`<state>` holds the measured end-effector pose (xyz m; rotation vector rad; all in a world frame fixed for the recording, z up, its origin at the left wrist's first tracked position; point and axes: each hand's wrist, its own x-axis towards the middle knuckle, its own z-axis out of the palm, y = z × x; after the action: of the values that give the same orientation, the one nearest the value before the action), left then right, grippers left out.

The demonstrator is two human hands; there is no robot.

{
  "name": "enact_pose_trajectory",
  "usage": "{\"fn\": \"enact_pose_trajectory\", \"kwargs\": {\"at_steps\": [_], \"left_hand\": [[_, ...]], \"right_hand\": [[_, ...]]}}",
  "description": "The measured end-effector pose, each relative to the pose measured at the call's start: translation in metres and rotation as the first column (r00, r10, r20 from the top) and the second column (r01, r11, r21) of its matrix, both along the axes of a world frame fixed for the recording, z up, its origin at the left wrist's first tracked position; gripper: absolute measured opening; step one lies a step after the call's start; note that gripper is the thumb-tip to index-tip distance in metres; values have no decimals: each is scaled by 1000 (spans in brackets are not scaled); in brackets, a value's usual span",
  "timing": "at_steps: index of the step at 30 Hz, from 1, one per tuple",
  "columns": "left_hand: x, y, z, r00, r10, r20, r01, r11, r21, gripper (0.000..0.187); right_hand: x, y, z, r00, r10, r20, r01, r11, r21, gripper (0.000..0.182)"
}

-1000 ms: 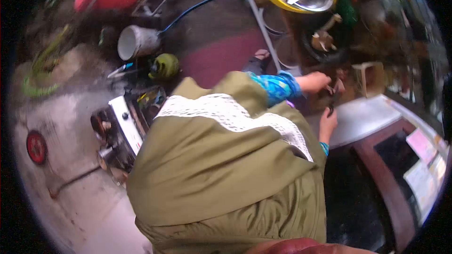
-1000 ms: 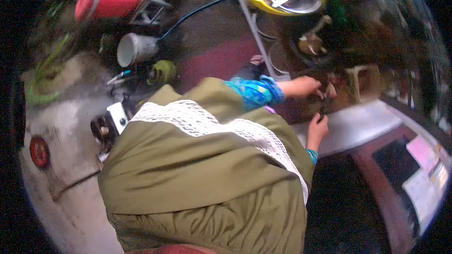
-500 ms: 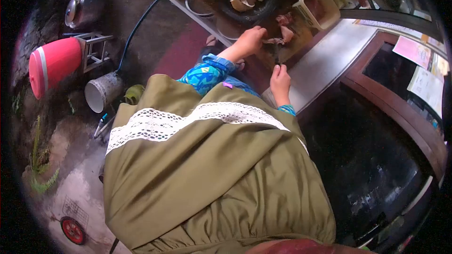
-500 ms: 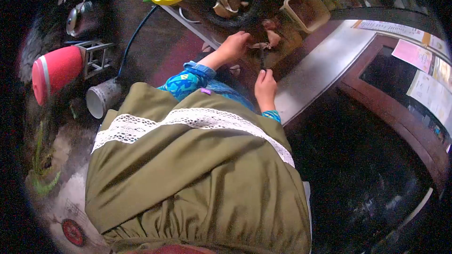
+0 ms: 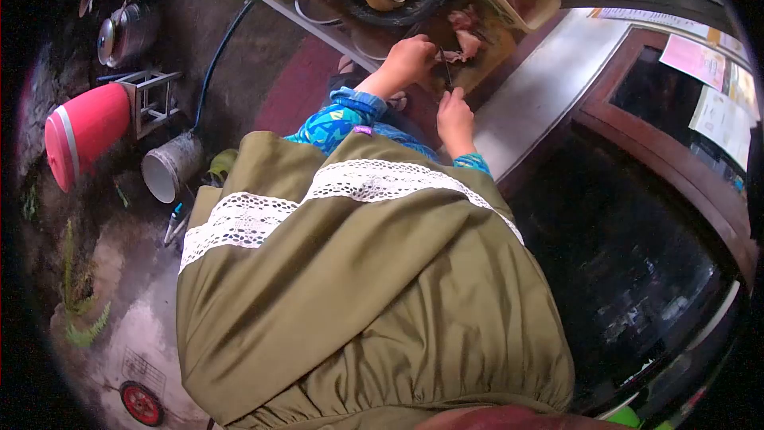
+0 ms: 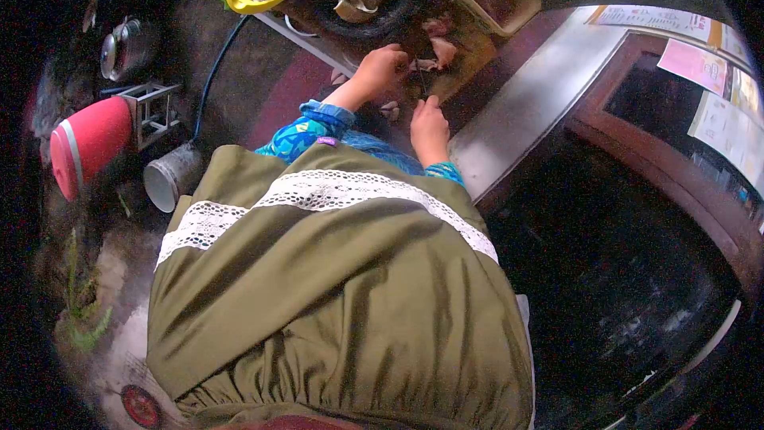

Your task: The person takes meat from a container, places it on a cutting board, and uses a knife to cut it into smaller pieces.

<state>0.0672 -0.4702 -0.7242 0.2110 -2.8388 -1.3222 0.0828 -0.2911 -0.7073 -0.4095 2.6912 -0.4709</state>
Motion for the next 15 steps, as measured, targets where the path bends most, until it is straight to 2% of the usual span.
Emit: {"fn": "enact_pose_trajectory", "kwargs": {"at_steps": [4,9,11,13,14,15], "left_hand": [[-3,1,-7,1000,23,-7,-23,999,-48,11],[-14,-8,11,992,-45,-121,41,999,-35,13],[-14,-13,13,985,-64,-159,52,996,-73,12],[-11,-22,0,967,-232,-103,207,956,-205,7],[-3,-23,-3,957,-264,-121,248,960,-134,6],[3,-23,-5,956,-266,-121,249,958,-139,6]], "right_hand": [[-4,9,3,1000,-26,8,26,1000,-2,24],[-6,16,14,997,-72,-27,68,991,-112,25],[-5,19,9,998,-67,-8,66,994,-82,25],[-4,22,6,998,-59,8,59,997,-58,25],[-3,24,7,998,-60,17,61,996,-60,24],[-2,24,8,998,-61,26,63,996,-62,24]]}}
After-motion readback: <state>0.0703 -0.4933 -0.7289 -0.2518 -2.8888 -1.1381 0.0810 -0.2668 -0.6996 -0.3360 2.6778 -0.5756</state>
